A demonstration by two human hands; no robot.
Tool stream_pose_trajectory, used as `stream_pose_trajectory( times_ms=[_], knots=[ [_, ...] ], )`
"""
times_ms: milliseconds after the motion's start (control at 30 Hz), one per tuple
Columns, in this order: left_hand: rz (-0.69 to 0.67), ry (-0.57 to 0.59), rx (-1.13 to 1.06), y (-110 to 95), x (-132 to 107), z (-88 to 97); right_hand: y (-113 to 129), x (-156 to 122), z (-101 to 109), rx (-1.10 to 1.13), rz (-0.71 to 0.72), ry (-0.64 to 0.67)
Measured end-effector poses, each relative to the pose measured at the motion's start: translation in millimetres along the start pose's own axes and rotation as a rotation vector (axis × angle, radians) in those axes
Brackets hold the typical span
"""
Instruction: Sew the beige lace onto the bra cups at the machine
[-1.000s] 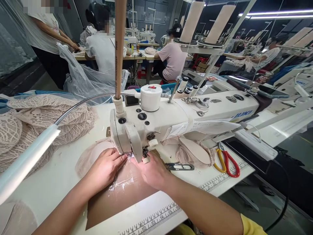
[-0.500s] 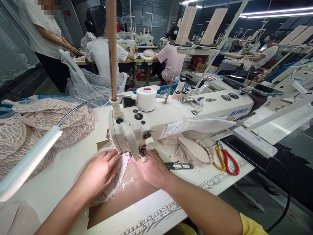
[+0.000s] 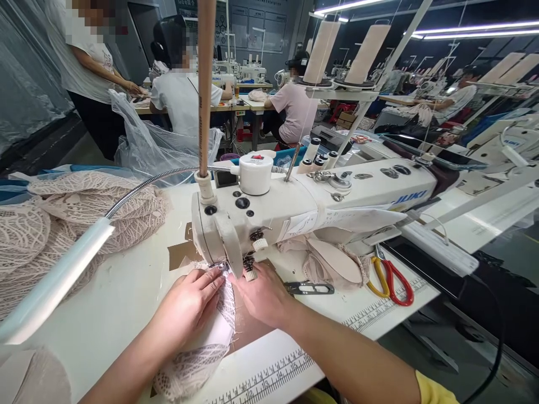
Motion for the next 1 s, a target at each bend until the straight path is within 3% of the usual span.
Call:
stream_pose_trajectory(
  times_ms=[400,667,767,900,1000],
  knots=[
    [-0.007,-0.029,0.095,-6,1,-5.0,3,0,3,-0.027,-0.006,0.002],
    [0.049,0.073,-0.013,8,3,0.2,11,-6,3,0.031,0.081,0.001],
    [0.224,0.149,0.070,35,-7,8.4,22,-14,-2,0.129,0.193,0.057],
    [0.556,0.436,0.210,79,-43,-0.3,38,-22,-8,0.192,0.298,0.159],
    [0.628,0.516,0.043,85,-66,-12.0,43,-25,-11,0.182,0.309,0.207]
  ],
)
Point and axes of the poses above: each hand's wrist, its own x-axis towards the middle knuckle, its own z-axis out of the back of the hand, y = z × x, the point moved 9 cm from there along x, towards the middle knuckle, and after that the axes turned 13 degrees about x, right-handed, at the moved point
